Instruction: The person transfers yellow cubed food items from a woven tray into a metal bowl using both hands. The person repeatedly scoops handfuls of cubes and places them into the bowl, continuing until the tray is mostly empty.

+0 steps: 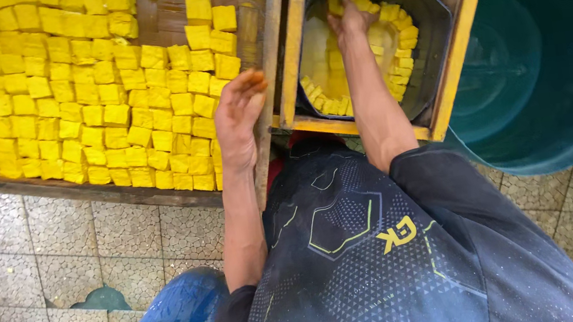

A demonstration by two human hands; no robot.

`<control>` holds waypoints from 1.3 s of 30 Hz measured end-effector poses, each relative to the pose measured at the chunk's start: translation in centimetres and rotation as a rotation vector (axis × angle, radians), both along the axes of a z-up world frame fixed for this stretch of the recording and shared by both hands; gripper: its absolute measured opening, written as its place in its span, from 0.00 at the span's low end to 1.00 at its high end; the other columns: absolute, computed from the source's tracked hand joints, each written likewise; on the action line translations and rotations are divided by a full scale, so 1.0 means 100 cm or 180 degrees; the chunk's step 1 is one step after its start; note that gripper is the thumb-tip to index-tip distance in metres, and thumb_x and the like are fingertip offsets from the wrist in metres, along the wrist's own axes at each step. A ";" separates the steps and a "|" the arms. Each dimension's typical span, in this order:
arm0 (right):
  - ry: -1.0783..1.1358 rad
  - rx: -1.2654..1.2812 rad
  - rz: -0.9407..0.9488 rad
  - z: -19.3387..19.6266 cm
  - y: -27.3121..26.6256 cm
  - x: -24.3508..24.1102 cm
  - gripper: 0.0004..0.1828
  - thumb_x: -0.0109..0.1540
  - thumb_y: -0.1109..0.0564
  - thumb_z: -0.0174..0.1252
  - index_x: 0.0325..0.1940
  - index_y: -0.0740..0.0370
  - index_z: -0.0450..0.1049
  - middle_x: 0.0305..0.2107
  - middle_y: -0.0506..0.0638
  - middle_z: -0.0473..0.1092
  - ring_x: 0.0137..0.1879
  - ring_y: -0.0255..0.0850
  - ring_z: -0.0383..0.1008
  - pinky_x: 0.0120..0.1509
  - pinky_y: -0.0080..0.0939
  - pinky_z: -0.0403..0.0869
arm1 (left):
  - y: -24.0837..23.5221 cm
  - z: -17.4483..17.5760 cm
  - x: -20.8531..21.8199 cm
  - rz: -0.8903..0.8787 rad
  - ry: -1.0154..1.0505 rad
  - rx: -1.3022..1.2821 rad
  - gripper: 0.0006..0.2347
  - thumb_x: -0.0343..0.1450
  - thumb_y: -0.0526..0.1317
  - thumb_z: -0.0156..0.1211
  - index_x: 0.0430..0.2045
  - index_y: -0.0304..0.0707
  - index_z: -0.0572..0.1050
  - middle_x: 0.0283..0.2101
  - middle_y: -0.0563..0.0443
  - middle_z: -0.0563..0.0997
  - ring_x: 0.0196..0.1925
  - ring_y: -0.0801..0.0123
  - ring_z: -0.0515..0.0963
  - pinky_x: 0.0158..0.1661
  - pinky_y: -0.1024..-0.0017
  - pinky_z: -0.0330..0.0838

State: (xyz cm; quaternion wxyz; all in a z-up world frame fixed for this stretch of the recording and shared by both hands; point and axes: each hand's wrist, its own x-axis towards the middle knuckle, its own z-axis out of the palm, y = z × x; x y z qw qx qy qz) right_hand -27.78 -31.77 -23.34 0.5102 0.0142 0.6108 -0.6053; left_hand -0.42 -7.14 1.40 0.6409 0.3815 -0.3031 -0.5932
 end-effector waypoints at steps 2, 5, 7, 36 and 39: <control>0.0248 -0.0122 0.0029 -0.007 -0.018 0.012 0.49 0.57 0.63 0.62 0.72 0.42 0.38 0.57 0.57 0.68 0.48 0.51 0.78 0.37 0.57 0.85 | 0.009 -0.005 0.012 0.0161 0.0167 0.0031 0.19 0.73 0.27 0.63 0.59 0.29 0.70 0.59 0.44 0.77 0.61 0.64 0.76 0.64 0.67 0.69; 0.1074 0.0505 -0.0164 -0.008 -0.011 0.014 0.59 0.52 0.67 0.66 0.76 0.40 0.37 0.57 0.56 0.63 0.44 0.54 0.75 0.31 0.58 0.83 | 0.038 -0.018 0.032 0.0382 -0.0031 0.0095 0.19 0.72 0.27 0.64 0.58 0.29 0.71 0.57 0.44 0.78 0.60 0.64 0.77 0.63 0.67 0.70; 0.0224 -0.0008 0.0010 0.014 0.002 0.005 0.45 0.56 0.51 0.55 0.75 0.44 0.43 0.51 0.60 0.69 0.37 0.53 0.74 0.21 0.52 0.76 | 0.058 -0.026 0.047 0.0631 0.0131 0.0342 0.17 0.72 0.28 0.64 0.56 0.29 0.72 0.55 0.44 0.79 0.57 0.63 0.78 0.61 0.67 0.72; 0.5604 -0.3113 0.4239 0.215 0.096 0.214 0.12 0.69 0.57 0.58 0.51 0.67 0.68 0.51 0.61 0.64 0.58 0.56 0.65 0.63 0.55 0.67 | -0.035 -0.108 0.091 0.1706 0.0808 0.0435 0.16 0.74 0.28 0.56 0.57 0.24 0.70 0.52 0.42 0.77 0.53 0.60 0.80 0.55 0.63 0.78; 0.6068 -0.3368 0.3980 0.220 0.097 0.224 0.15 0.69 0.55 0.60 0.54 0.67 0.69 0.54 0.62 0.65 0.57 0.57 0.65 0.60 0.57 0.67 | -0.012 -0.107 0.087 0.1673 0.1099 0.0377 0.16 0.74 0.32 0.55 0.57 0.27 0.69 0.53 0.46 0.77 0.56 0.61 0.78 0.57 0.61 0.77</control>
